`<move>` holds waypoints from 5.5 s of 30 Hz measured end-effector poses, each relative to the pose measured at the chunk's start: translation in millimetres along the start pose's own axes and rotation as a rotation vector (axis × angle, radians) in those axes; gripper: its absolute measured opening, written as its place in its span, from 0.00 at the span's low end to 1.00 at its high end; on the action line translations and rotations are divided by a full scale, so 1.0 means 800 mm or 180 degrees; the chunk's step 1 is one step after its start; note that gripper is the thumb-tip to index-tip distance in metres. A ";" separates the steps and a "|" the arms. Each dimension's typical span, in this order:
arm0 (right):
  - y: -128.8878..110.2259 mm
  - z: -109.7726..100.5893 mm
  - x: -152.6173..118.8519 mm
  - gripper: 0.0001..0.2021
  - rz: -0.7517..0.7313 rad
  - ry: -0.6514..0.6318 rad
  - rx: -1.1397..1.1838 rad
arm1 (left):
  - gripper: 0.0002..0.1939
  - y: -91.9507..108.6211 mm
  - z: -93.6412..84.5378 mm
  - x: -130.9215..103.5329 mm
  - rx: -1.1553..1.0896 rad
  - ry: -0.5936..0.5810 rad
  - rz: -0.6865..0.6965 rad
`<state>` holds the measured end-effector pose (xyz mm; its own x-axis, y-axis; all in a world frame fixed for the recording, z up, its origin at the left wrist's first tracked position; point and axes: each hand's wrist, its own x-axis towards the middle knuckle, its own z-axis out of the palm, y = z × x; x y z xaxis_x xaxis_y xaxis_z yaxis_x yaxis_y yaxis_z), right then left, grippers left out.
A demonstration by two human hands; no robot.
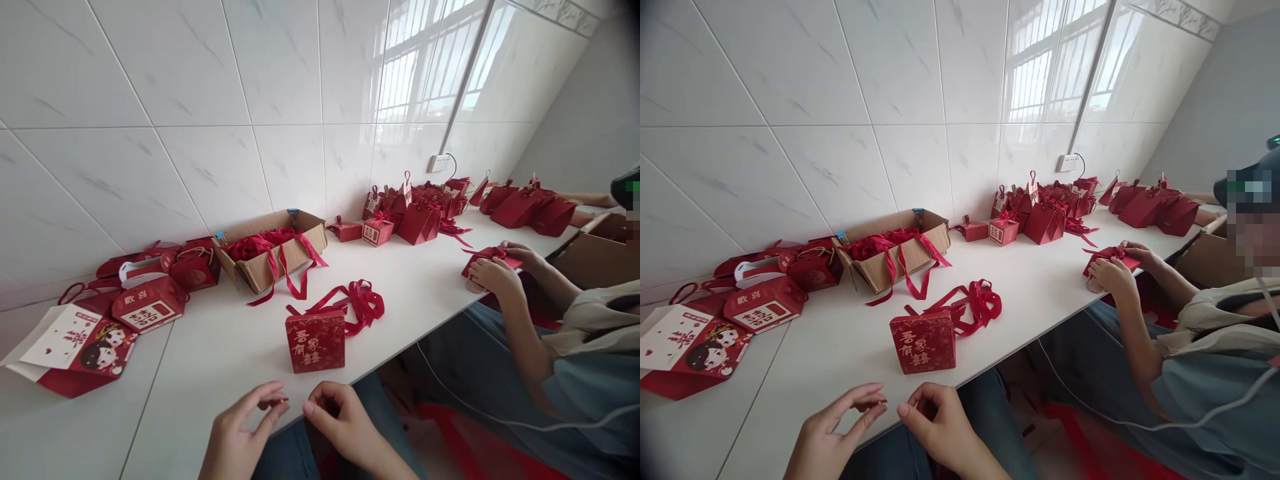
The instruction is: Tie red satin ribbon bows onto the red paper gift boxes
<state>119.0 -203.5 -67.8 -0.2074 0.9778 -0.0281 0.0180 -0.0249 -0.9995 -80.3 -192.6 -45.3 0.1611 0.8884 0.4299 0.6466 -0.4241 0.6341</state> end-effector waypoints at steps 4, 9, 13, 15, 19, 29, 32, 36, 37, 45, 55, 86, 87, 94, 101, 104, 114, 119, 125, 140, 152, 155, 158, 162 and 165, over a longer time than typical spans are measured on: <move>0.008 0.011 -0.002 0.17 0.0009 -0.0040 0.0094 | 0.16 0.022 0.017 -0.013 -0.0228 0.0010 0.0448; 0.005 0.009 -0.005 0.18 0.0215 0.0051 0.0159 | 0.17 0.021 0.025 -0.015 -0.0078 0.0019 0.0920; 0.001 0.000 -0.003 0.17 0.0387 -0.0149 0.0468 | 0.15 0.024 0.027 -0.013 -0.0050 0.0060 0.1130; -0.001 -0.005 -0.002 0.17 0.0405 -0.0381 0.0670 | 0.12 0.023 0.028 -0.013 -0.0164 -0.0022 0.1157; -0.003 -0.009 -0.001 0.18 0.0299 -0.0443 0.0682 | 0.12 0.017 0.033 -0.013 -0.0359 -0.0090 0.1246; 0.008 -0.004 0.001 0.15 -0.0111 0.0000 -0.0388 | 0.05 0.016 0.054 -0.015 -0.0876 -0.0168 -0.0492; 0.007 -0.005 0.000 0.15 -0.0183 -0.0015 -0.0500 | 0.08 0.014 0.053 -0.016 -0.1123 -0.0233 -0.0649; 0.007 -0.003 -0.003 0.16 -0.0230 -0.0034 -0.0420 | 0.08 0.012 0.053 -0.018 -0.1157 -0.0050 -0.0394; 0.007 -0.003 -0.004 0.16 -0.0234 -0.0043 -0.0407 | 0.07 0.012 0.053 -0.019 -0.1094 0.0028 -0.0307; -0.002 0.010 -0.006 0.16 -0.0694 0.0100 -0.0693 | 0.05 0.020 0.068 -0.032 -0.0586 0.0921 0.0158; 0.001 0.027 -0.003 0.12 -0.0977 0.0261 -0.0653 | 0.14 0.037 0.093 -0.040 -0.1144 0.1522 -0.1205; -0.023 -0.002 -0.009 0.09 -0.0254 0.0646 0.1140 | 0.04 0.071 0.061 -0.019 -0.0864 0.0992 0.0238; -0.024 -0.001 -0.010 0.10 -0.0226 0.0643 0.1155 | 0.04 0.071 0.062 -0.019 -0.0768 0.0998 0.0283; -0.018 0.003 -0.012 0.09 -0.0224 0.0566 0.1319 | 0.04 0.064 0.067 -0.022 -0.0572 0.1038 0.0249; -0.016 0.004 -0.011 0.06 -0.0461 0.0454 0.1118 | 0.04 0.061 0.068 -0.023 -0.0748 0.0961 0.0146; -0.020 0.003 -0.011 0.07 -0.0411 0.0180 0.1373 | 0.06 0.056 0.069 -0.023 -0.1217 0.1070 -0.0365; -0.001 -0.004 -0.009 0.09 0.0145 -0.0494 0.1947 | 0.20 0.051 0.056 -0.019 -0.3996 -0.0432 -0.2071; -0.006 -0.006 -0.008 0.12 0.0176 -0.0732 0.1960 | 0.21 0.047 0.074 -0.024 -0.4919 -0.0963 -0.2097; -0.012 -0.013 -0.005 0.07 -0.0054 -0.0667 0.1852 | 0.32 0.042 0.090 -0.025 -0.4681 -0.0981 -0.2292; -0.025 -0.065 0.009 0.03 -0.1068 0.0846 0.0638 | 0.26 0.015 0.051 0.124 -0.1519 -0.0398 -0.0601; -0.034 -0.057 0.047 0.04 -0.1339 0.1176 -0.0438 | 0.07 0.042 0.070 0.086 -0.1717 -0.0080 -0.0490; -0.030 -0.053 0.050 0.04 -0.1291 0.1188 -0.0367 | 0.05 0.045 0.072 0.078 -0.1682 0.0036 -0.0279; -0.028 -0.053 0.047 0.04 -0.1343 0.1205 -0.0346 | 0.04 0.048 0.071 0.073 -0.1679 0.0070 -0.0160; -0.029 -0.053 0.040 0.02 -0.1509 0.1288 -0.0300 | 0.04 0.052 0.068 0.068 -0.1672 0.0015 -0.0064; -0.030 -0.054 0.036 0.13 -0.1472 0.1255 -0.0046 | 0.04 0.051 0.065 0.064 -0.1634 -0.0019 0.0053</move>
<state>154.8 -165.8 -44.3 0.1809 0.8900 0.4186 0.0262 0.4211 -0.9066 -6.8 -155.4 -30.6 0.1736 0.8811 0.4399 0.1946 -0.4685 0.8617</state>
